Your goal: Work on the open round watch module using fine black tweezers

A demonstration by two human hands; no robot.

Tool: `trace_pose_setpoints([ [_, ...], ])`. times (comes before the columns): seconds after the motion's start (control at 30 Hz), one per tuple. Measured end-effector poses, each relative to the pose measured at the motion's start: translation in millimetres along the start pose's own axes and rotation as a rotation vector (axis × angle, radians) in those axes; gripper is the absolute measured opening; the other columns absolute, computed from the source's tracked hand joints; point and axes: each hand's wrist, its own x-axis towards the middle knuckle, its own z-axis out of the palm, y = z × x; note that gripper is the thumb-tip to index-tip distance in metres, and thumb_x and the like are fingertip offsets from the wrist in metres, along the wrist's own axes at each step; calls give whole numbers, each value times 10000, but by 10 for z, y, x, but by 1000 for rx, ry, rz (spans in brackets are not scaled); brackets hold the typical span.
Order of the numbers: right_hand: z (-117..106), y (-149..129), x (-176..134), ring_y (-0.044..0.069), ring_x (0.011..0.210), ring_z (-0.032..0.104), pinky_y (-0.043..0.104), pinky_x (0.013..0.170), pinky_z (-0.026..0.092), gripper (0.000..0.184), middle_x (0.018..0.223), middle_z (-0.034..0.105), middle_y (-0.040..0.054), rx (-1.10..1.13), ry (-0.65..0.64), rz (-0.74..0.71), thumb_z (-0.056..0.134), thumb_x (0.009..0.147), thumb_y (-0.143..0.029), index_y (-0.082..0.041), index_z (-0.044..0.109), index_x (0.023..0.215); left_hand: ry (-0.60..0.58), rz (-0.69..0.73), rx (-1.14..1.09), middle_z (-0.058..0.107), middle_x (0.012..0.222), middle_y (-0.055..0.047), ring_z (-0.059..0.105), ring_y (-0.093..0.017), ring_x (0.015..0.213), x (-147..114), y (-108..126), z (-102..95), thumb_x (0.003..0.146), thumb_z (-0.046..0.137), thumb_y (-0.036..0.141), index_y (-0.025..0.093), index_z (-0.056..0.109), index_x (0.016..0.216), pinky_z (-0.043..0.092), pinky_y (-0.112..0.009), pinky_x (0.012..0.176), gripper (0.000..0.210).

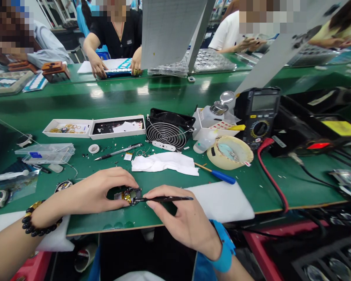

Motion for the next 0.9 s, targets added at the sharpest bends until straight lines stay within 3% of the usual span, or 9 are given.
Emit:
trace_pose_setpoints([
  [0.9, 9, 15, 32, 185, 960, 755, 302, 872, 607, 99, 1046, 794, 20, -38, -72, -26, 675, 1003, -226, -251, 743, 1072, 9, -3, -1, 706, 1165, -36, 657, -219, 1074, -4, -5, 3, 911, 763, 215, 252, 673, 1222, 527, -338, 971, 325],
])
